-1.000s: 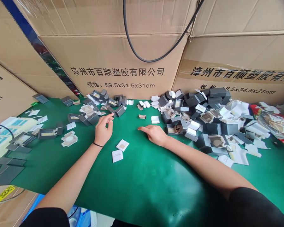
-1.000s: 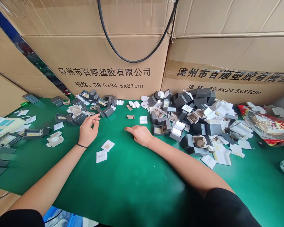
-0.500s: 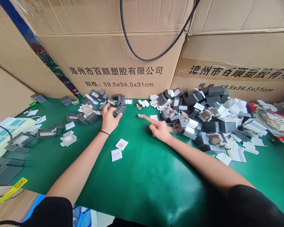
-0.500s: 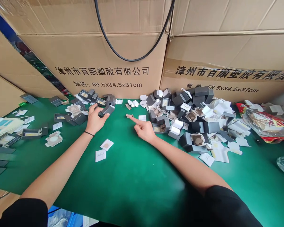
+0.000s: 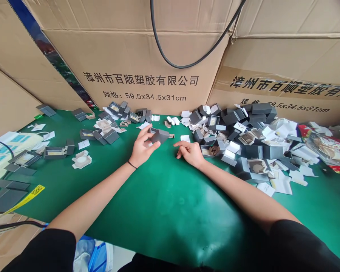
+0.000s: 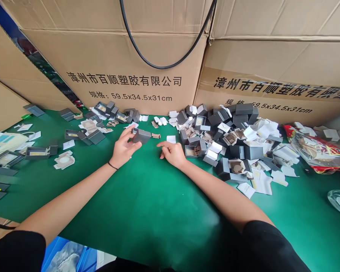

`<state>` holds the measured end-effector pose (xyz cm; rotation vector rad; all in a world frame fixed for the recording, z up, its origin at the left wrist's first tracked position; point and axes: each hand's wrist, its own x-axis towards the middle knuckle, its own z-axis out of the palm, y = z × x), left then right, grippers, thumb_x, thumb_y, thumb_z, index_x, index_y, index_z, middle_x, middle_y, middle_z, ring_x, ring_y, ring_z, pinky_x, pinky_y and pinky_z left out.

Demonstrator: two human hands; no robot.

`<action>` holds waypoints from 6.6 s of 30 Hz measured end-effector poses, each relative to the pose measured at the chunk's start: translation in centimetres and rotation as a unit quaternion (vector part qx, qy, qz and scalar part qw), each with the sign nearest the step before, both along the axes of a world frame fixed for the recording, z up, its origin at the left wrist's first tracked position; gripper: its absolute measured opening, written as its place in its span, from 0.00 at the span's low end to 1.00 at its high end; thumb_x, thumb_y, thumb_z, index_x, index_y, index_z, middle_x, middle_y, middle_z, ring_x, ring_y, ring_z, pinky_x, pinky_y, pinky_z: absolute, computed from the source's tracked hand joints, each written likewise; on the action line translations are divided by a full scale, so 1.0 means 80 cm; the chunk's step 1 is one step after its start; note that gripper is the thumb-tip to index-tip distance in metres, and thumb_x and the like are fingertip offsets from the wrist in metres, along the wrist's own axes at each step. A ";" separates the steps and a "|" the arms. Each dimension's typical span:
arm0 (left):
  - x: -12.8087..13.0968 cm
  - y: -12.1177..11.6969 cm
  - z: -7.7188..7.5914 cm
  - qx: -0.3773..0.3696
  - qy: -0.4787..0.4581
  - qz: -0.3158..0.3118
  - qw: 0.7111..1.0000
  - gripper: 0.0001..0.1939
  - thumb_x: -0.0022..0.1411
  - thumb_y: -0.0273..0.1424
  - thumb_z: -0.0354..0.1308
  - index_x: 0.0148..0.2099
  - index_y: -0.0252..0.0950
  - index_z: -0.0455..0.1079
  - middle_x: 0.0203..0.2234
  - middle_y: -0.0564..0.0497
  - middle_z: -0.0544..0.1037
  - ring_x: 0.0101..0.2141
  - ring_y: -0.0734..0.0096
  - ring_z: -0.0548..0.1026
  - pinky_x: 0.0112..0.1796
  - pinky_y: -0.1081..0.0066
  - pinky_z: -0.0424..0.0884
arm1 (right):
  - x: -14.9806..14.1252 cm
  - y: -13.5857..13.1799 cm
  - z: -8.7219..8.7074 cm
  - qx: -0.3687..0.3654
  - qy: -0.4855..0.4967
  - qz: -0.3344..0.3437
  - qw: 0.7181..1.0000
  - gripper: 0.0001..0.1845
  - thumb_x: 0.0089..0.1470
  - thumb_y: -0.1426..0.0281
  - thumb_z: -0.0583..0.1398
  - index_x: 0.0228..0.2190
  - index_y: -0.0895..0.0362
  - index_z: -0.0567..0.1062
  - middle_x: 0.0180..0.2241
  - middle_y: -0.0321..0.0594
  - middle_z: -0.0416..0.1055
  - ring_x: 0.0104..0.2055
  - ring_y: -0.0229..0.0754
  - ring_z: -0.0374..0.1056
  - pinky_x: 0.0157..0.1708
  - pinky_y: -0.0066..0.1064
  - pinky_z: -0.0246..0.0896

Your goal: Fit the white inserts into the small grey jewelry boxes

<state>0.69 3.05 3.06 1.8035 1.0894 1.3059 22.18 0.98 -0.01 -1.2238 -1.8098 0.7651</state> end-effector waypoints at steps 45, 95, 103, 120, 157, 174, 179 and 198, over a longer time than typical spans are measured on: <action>0.023 -0.015 -0.019 -0.253 -0.087 -0.150 0.952 0.15 0.51 0.32 0.62 0.35 0.37 0.57 0.34 0.53 0.69 0.35 0.76 0.72 0.39 0.72 0.68 | -0.004 -0.007 -0.001 0.301 -0.363 0.078 0.878 0.14 0.63 0.73 0.48 0.38 0.57 0.74 0.31 0.41 0.71 0.33 0.37 0.63 0.26 0.27 0.54; 0.023 -0.009 -0.027 -0.241 -0.070 -0.155 0.955 0.14 0.53 0.30 0.60 0.37 0.37 0.57 0.36 0.52 0.71 0.36 0.74 0.74 0.39 0.71 0.70 | 0.014 -0.011 0.003 0.222 -0.358 0.015 0.907 0.26 0.52 0.80 0.48 0.49 0.51 0.72 0.32 0.36 0.71 0.28 0.33 0.63 0.22 0.26 0.46; 0.022 -0.008 -0.029 -0.231 -0.070 -0.151 0.959 0.13 0.53 0.28 0.60 0.37 0.36 0.57 0.34 0.53 0.70 0.36 0.75 0.74 0.40 0.71 0.70 | 0.007 -0.017 0.008 0.155 -0.417 0.010 0.895 0.27 0.54 0.75 0.48 0.54 0.51 0.67 0.32 0.38 0.73 0.29 0.35 0.64 0.22 0.28 0.43; 0.024 -0.012 -0.030 -0.211 -0.048 -0.129 0.968 0.13 0.53 0.30 0.60 0.37 0.37 0.57 0.33 0.53 0.69 0.35 0.74 0.73 0.40 0.71 0.69 | 0.002 -0.018 0.012 0.103 -0.400 0.045 0.910 0.27 0.55 0.74 0.48 0.57 0.54 0.63 0.35 0.40 0.74 0.32 0.38 0.68 0.24 0.28 0.48; 0.026 -0.016 -0.030 -0.197 -0.025 -0.190 0.962 0.19 0.57 0.28 0.55 0.51 0.38 0.59 0.48 0.43 0.71 0.46 0.67 0.73 0.47 0.65 0.68 | -0.011 -0.025 0.040 0.174 -0.502 0.060 0.845 0.19 0.64 0.73 0.43 0.45 0.58 0.71 0.38 0.42 0.72 0.30 0.35 0.61 0.22 0.31 0.40; 0.028 -0.015 -0.031 -0.203 -0.018 -0.179 0.963 0.20 0.56 0.31 0.57 0.51 0.37 0.60 0.45 0.45 0.73 0.45 0.65 0.74 0.47 0.64 0.69 | -0.013 -0.025 0.042 0.141 -0.488 0.050 0.860 0.19 0.63 0.74 0.43 0.41 0.56 0.72 0.35 0.41 0.71 0.29 0.34 0.62 0.22 0.30 0.39; 0.028 -0.016 -0.031 -0.198 -0.012 -0.178 0.964 0.20 0.56 0.31 0.57 0.51 0.37 0.60 0.48 0.44 0.72 0.47 0.64 0.73 0.49 0.63 0.68 | -0.008 -0.023 0.030 0.161 -0.473 0.041 0.865 0.18 0.63 0.72 0.45 0.47 0.53 0.70 0.38 0.38 0.73 0.31 0.34 0.65 0.22 0.30 0.40; 0.027 -0.016 -0.035 -0.203 -0.019 -0.183 0.962 0.20 0.56 0.29 0.55 0.52 0.37 0.59 0.49 0.43 0.71 0.48 0.61 0.72 0.50 0.61 0.67 | 0.013 -0.020 0.018 0.171 -0.381 0.094 0.904 0.23 0.60 0.58 0.47 0.38 0.54 0.78 0.25 0.37 0.72 0.25 0.33 0.62 0.23 0.29 0.38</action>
